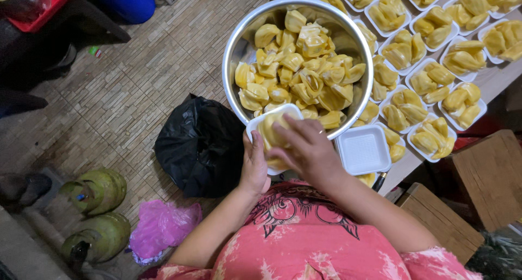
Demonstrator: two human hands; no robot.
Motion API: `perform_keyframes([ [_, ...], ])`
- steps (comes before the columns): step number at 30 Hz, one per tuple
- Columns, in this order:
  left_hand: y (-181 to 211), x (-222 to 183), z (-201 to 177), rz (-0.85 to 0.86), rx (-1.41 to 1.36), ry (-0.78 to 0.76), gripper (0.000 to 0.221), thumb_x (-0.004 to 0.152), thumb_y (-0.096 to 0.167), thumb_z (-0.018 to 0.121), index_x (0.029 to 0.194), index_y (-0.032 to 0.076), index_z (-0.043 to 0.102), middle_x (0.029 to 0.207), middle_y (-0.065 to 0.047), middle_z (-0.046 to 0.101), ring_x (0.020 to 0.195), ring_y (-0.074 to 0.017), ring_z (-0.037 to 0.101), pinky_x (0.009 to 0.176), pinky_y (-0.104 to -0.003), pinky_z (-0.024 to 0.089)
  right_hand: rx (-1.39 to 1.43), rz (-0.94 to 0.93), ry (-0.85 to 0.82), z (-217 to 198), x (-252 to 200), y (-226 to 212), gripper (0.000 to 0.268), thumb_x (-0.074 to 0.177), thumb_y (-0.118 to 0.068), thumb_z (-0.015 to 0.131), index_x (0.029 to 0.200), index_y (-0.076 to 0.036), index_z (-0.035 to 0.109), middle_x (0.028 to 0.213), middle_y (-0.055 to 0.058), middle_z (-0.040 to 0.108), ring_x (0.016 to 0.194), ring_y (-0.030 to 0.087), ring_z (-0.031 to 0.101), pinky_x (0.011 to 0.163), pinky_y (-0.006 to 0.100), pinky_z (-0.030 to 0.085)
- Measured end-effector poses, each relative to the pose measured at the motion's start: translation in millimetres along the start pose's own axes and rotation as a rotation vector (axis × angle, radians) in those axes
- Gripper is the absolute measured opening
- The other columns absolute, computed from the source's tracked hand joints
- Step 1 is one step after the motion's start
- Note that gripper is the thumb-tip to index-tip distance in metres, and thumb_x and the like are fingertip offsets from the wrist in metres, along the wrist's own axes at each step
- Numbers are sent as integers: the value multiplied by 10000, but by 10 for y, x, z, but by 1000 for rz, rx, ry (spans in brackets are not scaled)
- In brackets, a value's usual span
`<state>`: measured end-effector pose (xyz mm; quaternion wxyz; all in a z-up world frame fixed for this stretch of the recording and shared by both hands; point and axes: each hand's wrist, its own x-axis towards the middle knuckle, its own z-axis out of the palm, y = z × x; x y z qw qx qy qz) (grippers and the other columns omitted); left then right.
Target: The person repeatedly picks yellow jackfruit pods from a large metal bowl and places them into small white styrofoam containers. They arrange the pods inside each container and then set the filled containers on a nearby table among many others.
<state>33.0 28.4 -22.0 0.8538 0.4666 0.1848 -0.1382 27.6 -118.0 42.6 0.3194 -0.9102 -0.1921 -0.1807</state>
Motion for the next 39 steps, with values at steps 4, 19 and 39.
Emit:
perform_keyframes([
  [4,21,-2,40,-20,-8,-48,665,950,536,578,1467,195,335,1330,-225,561,1212,-363,576,978,-598,519,251,37,0,-219,-10,-79,429,938,-265,740,1333,-107,685,1187,201,735,1082,357,710,994,486,529],
  [19,-34,-47,334,8,-24,-194,654,1005,350,561,1553,206,236,1440,-233,508,1291,-350,546,1047,-561,495,216,63,88,-414,-99,35,702,762,-269,917,1361,-37,631,1263,192,687,1106,390,668,968,490,507],
  [39,-214,7,516,-209,-220,-145,607,921,395,607,1482,272,412,1342,-172,598,1186,-346,619,988,-553,533,279,-63,306,-621,-483,270,205,814,-123,786,1016,-94,796,1060,69,720,947,273,616,870,388,535],
])
